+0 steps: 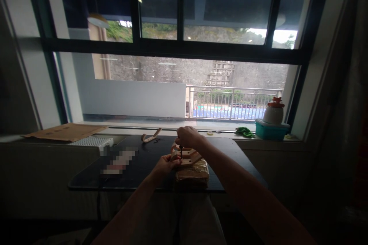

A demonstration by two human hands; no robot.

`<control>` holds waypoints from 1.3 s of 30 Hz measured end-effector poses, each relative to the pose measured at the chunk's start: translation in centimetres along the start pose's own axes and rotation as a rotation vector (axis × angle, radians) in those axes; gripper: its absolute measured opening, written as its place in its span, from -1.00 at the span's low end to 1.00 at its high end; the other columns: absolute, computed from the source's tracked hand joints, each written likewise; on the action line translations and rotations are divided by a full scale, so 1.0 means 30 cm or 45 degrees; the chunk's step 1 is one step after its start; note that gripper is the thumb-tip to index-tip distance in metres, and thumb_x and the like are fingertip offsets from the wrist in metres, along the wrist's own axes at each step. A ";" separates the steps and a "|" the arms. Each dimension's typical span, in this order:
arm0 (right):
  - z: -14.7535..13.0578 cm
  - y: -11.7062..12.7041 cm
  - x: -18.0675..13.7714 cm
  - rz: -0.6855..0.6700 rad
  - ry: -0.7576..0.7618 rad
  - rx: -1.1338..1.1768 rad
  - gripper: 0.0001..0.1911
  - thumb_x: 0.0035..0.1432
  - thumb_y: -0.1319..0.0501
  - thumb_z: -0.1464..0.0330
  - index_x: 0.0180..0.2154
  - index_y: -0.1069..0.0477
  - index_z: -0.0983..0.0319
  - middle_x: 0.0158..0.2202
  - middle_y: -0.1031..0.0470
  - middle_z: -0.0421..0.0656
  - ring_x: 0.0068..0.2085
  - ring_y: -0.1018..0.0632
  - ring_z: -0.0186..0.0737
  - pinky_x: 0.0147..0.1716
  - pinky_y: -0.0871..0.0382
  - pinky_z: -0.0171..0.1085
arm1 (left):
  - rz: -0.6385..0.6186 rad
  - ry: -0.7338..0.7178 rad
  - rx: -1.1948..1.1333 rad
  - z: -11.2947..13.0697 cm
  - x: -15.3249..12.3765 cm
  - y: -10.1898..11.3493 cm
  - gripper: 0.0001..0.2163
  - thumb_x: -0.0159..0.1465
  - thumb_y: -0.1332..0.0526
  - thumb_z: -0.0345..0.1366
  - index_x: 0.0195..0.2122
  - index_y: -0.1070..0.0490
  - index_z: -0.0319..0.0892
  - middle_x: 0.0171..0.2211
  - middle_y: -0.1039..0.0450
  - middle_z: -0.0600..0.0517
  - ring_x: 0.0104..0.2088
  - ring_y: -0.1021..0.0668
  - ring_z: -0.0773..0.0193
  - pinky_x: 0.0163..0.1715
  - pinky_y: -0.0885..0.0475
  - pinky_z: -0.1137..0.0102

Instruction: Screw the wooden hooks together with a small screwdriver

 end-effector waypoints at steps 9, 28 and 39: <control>0.005 -0.004 -0.005 -0.034 -0.029 0.037 -0.73 0.24 -0.12 0.27 -0.10 -0.36 0.29 -0.16 -0.44 -0.12 -0.24 -0.50 -0.26 -0.27 -0.43 -0.19 | -0.020 0.009 0.029 -0.003 0.007 0.002 -0.84 -0.18 -0.40 -0.35 -0.55 -0.51 -0.26 -0.56 -0.53 0.05 -0.47 -0.52 0.28 -0.37 -0.38 0.44; 0.018 -0.017 -0.009 -0.020 -0.087 0.103 -0.72 0.23 -0.12 0.27 -0.08 -0.35 0.29 -0.13 -0.43 -0.11 -0.21 -0.49 -0.24 -0.24 -0.43 -0.16 | -0.051 -0.006 0.046 0.005 0.004 -0.005 -0.85 -0.16 -0.39 -0.32 -0.56 -0.51 -0.25 -0.56 -0.53 0.05 -0.47 -0.53 0.27 -0.36 -0.39 0.43; 0.020 -0.015 -0.015 0.007 -0.098 0.125 -0.72 0.23 -0.13 0.27 -0.08 -0.35 0.29 -0.13 -0.43 -0.11 -0.21 -0.49 -0.24 -0.24 -0.43 -0.16 | -0.031 0.012 0.026 0.013 -0.008 -0.011 -0.87 -0.16 -0.38 -0.34 -0.56 -0.51 -0.24 -0.61 -0.48 0.09 -0.50 -0.50 0.30 -0.39 -0.38 0.44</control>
Point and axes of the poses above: each hand's wrist, its own x-axis towards the middle knuckle, its own y-axis out of the back of the hand, z = x × y, the point moved 9 cm from there along x, towards the middle knuckle
